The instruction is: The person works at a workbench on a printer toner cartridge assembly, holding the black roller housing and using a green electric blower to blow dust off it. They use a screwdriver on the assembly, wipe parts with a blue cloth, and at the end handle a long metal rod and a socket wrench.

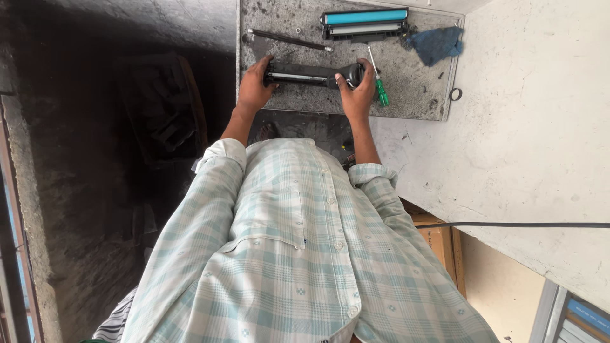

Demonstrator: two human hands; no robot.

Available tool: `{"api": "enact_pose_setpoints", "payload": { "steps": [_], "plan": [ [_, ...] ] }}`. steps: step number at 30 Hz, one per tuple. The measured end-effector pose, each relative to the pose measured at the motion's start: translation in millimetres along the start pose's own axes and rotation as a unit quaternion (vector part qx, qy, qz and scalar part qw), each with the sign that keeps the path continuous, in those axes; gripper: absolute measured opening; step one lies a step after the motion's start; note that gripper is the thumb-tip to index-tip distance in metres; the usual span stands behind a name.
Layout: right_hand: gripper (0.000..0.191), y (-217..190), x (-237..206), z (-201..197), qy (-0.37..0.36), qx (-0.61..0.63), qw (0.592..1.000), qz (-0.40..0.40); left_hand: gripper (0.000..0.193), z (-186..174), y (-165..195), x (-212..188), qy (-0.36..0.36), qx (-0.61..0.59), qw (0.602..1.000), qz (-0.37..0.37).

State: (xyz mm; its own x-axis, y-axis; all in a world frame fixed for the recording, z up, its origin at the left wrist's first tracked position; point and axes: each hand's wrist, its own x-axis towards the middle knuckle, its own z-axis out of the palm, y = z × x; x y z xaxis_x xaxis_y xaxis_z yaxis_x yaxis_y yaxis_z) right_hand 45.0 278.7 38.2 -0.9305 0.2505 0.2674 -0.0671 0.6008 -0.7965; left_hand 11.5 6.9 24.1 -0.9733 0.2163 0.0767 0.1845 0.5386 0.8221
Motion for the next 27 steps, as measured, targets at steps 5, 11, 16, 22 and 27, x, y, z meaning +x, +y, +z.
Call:
{"api": "enact_pose_setpoints", "payload": {
  "steps": [5, 11, 16, 22, 27],
  "plan": [
    [0.067, 8.4, -4.1, -8.2, 0.02, -0.006, 1.0, -0.015, 0.076, 12.7, -1.1, 3.9, -0.018, -0.007, 1.0, -0.021],
    [0.065, 19.5, -7.2, -7.0, 0.006, -0.007, 1.0, 0.009, 0.074, 22.0, -17.6, 4.7, -0.02, -0.03, 0.999, -0.003],
    [0.063, 20.7, -5.4, -3.1, 0.012, 0.021, 1.0, -0.01, 0.074, 21.0, -24.0, 4.6, -0.003, -0.049, 0.999, 0.017],
    [0.063, 23.4, 1.6, -5.6, 0.013, 0.035, 0.999, 0.014, 0.076, 21.4, -25.0, 4.3, 0.004, -0.013, 1.0, 0.016],
    [0.064, 29.4, 0.9, -7.1, 0.014, 0.024, 1.0, -0.014, 0.072, 25.6, -29.4, -3.6, -0.017, -0.031, 0.999, -0.031]
  ]
}}
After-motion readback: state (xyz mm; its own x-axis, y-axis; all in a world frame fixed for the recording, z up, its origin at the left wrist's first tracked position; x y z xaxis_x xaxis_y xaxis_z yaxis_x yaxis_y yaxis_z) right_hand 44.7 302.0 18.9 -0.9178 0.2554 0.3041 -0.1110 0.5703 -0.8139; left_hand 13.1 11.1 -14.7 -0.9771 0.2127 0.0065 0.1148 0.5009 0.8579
